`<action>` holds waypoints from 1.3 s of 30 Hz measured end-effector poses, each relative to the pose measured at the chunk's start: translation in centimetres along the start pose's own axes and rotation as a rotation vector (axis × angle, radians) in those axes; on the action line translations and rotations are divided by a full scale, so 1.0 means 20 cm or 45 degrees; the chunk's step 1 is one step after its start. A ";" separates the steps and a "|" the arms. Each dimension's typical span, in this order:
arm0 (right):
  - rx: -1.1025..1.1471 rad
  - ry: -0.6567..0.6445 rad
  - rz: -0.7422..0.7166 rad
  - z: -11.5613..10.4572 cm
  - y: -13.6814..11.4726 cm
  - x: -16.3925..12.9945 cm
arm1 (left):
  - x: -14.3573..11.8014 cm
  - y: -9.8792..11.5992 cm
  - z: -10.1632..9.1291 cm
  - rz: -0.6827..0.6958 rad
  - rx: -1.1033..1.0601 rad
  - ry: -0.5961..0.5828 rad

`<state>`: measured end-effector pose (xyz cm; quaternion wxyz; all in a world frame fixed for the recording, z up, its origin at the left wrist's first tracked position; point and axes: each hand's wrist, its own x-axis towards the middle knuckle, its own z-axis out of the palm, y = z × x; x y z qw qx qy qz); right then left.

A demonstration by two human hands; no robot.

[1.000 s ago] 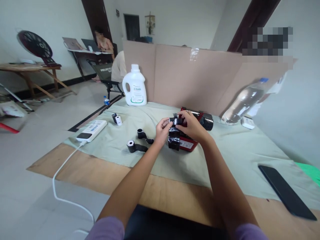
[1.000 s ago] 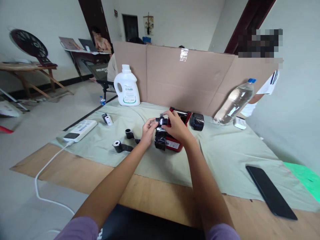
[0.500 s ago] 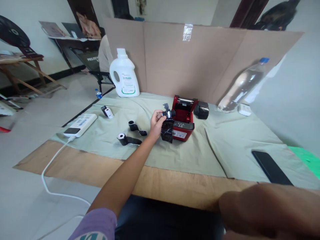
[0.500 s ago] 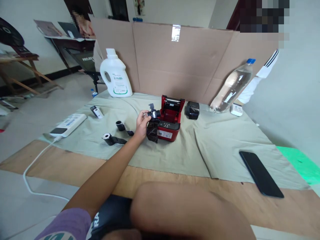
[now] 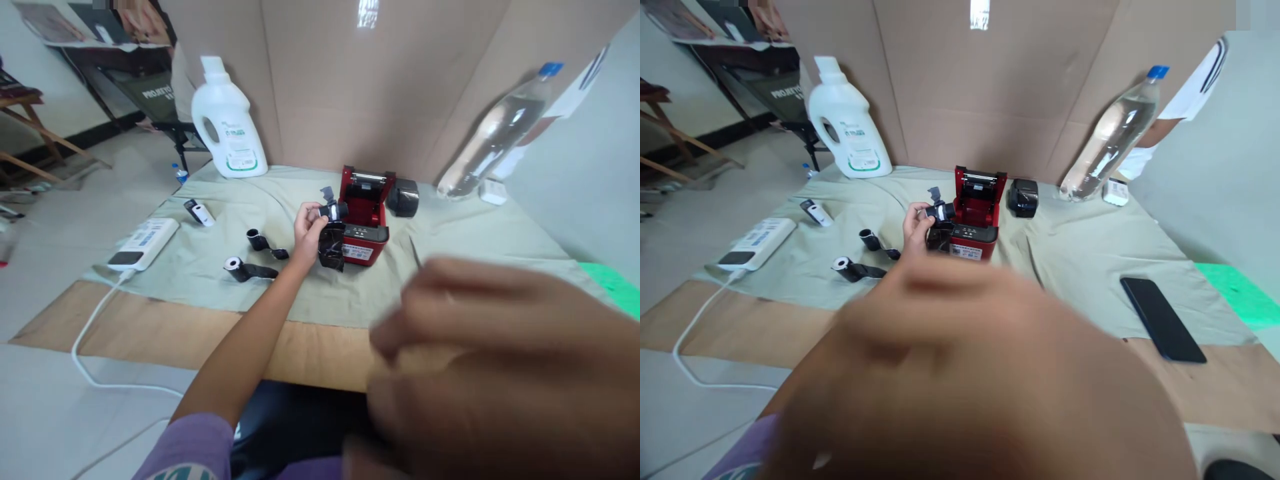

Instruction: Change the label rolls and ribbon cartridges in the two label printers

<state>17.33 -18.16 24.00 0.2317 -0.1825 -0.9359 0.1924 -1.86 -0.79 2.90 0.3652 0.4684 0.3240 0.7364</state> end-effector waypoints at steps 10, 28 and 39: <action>0.339 0.452 0.637 0.16 1.00 0.32 | -0.04 0.12 0.04 0.140 0.233 -0.139; 0.620 0.150 0.505 0.17 1.04 0.28 | -0.04 0.11 0.04 0.222 0.344 -0.193; 0.720 0.260 0.705 0.16 1.00 0.29 | -0.04 0.13 0.03 0.630 0.803 0.138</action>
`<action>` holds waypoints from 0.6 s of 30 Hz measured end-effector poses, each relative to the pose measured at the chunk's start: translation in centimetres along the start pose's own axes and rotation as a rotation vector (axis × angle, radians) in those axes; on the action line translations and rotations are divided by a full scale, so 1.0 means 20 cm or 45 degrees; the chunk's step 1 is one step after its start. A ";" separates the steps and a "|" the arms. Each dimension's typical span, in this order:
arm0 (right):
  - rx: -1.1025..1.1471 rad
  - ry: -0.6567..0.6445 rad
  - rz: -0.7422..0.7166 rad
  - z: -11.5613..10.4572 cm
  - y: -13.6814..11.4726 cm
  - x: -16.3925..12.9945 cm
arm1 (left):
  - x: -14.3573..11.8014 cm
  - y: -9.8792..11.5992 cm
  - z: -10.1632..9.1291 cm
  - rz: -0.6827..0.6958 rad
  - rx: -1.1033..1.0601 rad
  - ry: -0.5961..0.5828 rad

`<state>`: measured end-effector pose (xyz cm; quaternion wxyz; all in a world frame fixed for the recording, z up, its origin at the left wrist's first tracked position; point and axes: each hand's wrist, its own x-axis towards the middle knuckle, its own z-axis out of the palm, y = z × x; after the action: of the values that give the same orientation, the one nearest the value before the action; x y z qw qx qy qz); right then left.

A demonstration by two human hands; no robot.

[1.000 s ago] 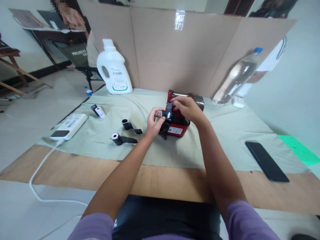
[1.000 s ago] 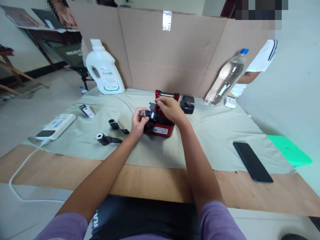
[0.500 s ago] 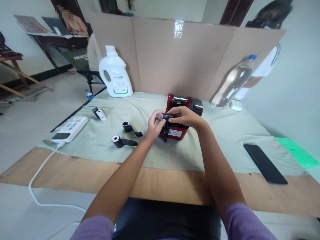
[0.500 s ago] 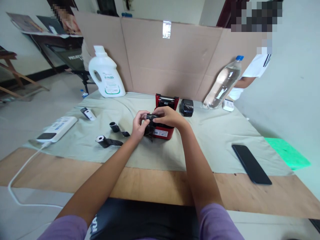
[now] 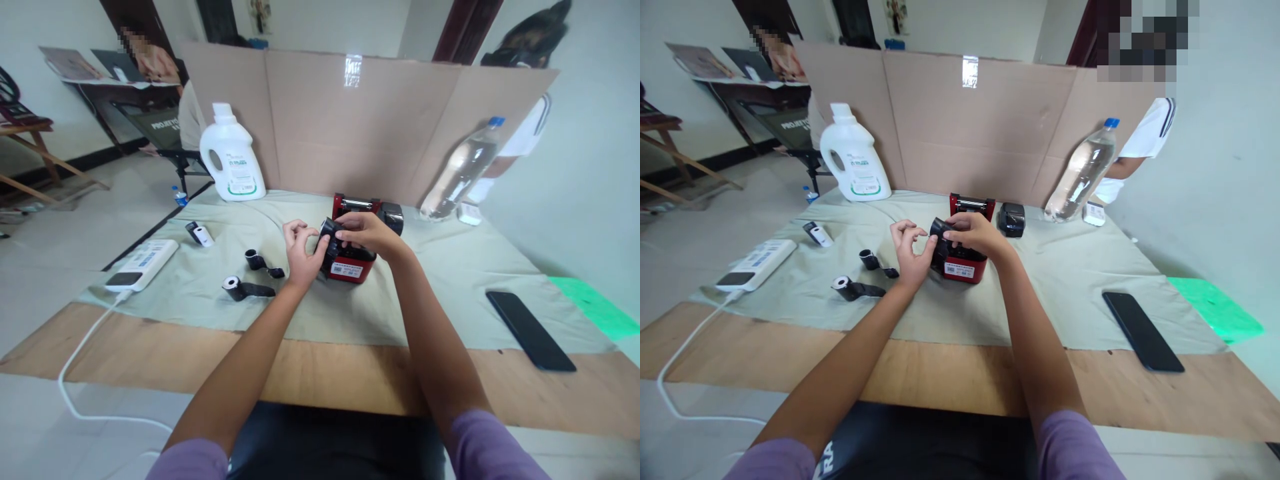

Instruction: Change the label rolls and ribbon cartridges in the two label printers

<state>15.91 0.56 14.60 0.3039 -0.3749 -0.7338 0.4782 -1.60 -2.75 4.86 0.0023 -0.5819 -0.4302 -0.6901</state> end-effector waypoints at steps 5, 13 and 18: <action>0.083 -0.011 -0.028 0.02 -0.01 0.00 | 0.00 0.01 0.00 0.057 0.009 -0.050; 0.155 -0.041 -0.024 0.01 -0.01 0.00 | 0.01 0.02 0.00 0.031 -0.097 -0.059; 0.147 -0.021 -0.027 0.00 0.00 0.00 | 0.02 0.02 0.00 0.012 -0.069 -0.079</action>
<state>15.85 0.55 14.57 0.3241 -0.3451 -0.7113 0.5195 -1.50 -2.75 5.47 -0.0236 -0.6049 -0.4086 -0.6831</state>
